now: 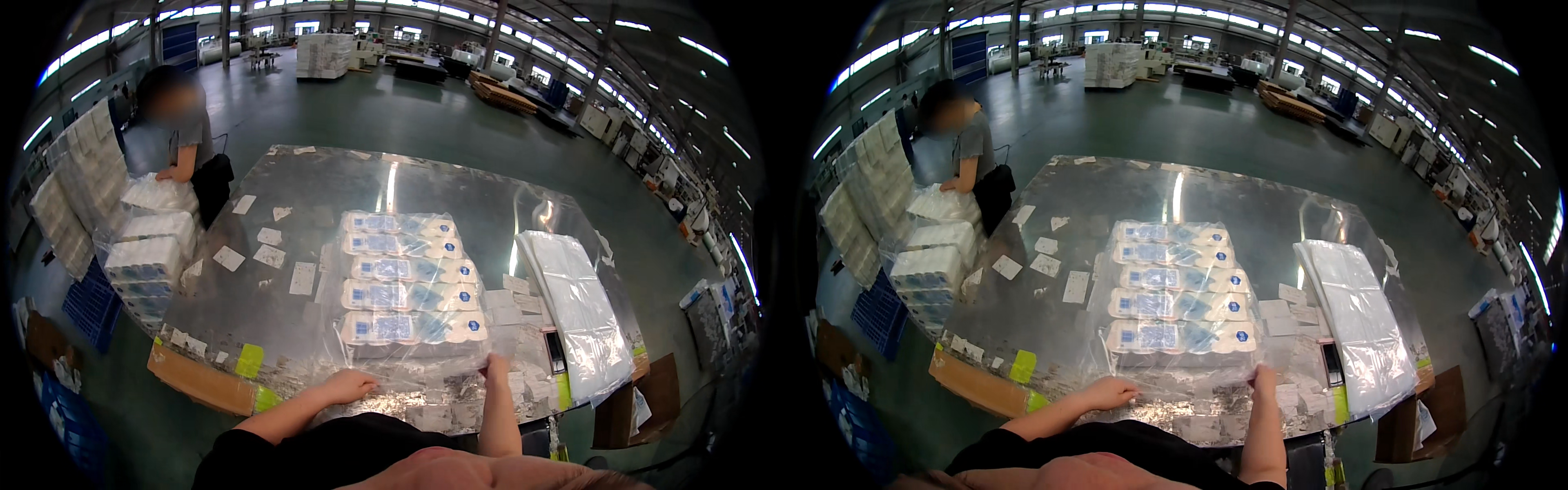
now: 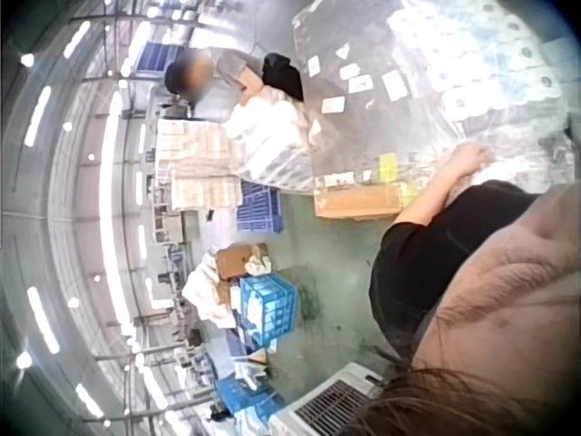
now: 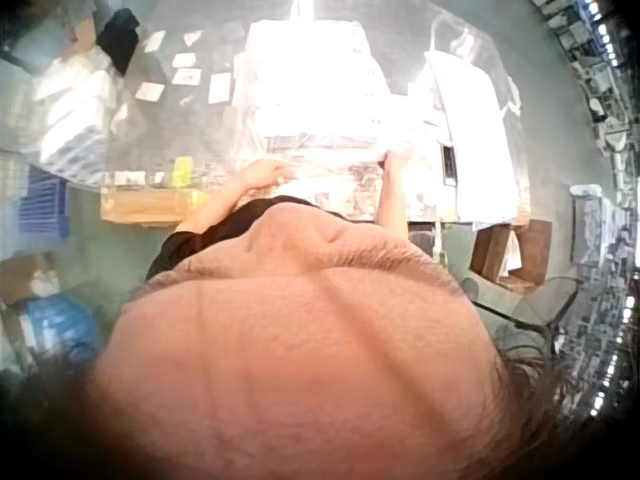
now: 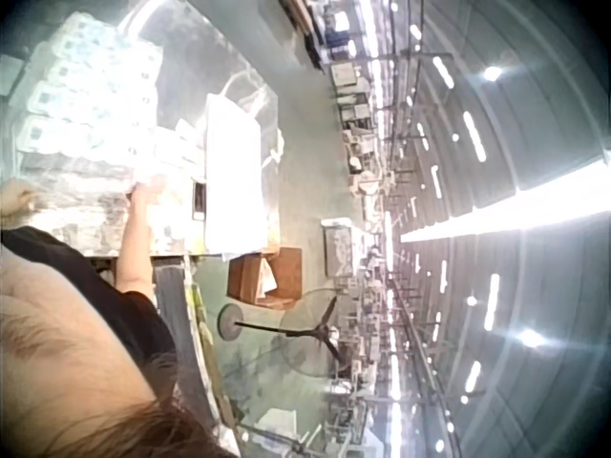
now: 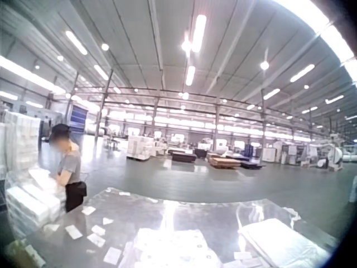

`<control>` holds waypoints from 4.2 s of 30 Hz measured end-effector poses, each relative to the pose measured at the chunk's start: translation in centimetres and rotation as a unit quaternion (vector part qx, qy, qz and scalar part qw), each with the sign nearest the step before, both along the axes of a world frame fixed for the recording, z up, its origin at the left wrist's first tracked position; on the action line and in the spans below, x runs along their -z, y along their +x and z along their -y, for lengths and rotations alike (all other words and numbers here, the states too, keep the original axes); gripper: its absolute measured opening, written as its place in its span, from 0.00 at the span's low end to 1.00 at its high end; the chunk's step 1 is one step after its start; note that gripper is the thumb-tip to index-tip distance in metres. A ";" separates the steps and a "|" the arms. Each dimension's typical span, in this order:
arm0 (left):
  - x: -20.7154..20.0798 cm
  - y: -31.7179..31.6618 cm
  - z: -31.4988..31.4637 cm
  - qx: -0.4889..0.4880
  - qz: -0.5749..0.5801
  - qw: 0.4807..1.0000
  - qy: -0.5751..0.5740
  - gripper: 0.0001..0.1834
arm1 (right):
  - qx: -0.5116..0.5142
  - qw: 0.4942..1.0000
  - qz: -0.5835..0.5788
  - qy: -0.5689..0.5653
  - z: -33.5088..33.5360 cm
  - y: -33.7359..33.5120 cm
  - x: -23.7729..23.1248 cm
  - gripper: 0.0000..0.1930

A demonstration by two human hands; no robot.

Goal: The person places individual packs of white paper products into a large plastic bag by hand and then moves the filled bag aside.

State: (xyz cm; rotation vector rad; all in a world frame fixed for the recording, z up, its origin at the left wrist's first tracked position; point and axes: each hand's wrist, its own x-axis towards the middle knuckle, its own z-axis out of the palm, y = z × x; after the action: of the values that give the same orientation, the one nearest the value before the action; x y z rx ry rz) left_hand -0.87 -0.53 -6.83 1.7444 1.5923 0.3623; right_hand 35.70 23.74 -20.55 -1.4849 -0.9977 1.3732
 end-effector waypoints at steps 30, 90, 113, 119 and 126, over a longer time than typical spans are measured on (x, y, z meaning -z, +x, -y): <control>17.2 -4.8 -6.7 -0.235 0.251 0.920 -0.186 0.17 | -0.479 0.642 0.445 0.400 -4.3 -14.0 10.8 0.13; 15.0 -10.3 -6.2 -0.197 0.119 0.965 -0.124 0.10 | 0.209 0.969 0.002 -0.133 22.3 15.0 -6.1 0.19; 12.2 -7.4 -3.3 -0.166 0.015 0.985 -0.049 0.13 | 0.099 0.942 -0.302 -0.105 27.0 3.1 -2.6 0.30; 3.6 -3.9 -3.2 -0.163 0.192 0.967 -0.037 0.10 | 0.090 0.898 -0.415 -0.119 23.8 2.8 -4.4 0.33; -7.9 -2.0 -2.1 -0.162 0.396 0.904 0.014 0.06 | -0.072 0.853 -0.473 -0.208 25.0 5.4 -14.1 0.24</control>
State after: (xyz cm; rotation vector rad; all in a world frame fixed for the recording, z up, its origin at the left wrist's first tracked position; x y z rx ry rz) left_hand -2.92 1.52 1.08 1.0974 1.2407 1.1023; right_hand 41.14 -1.25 -6.44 -0.7812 -0.1690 2.1968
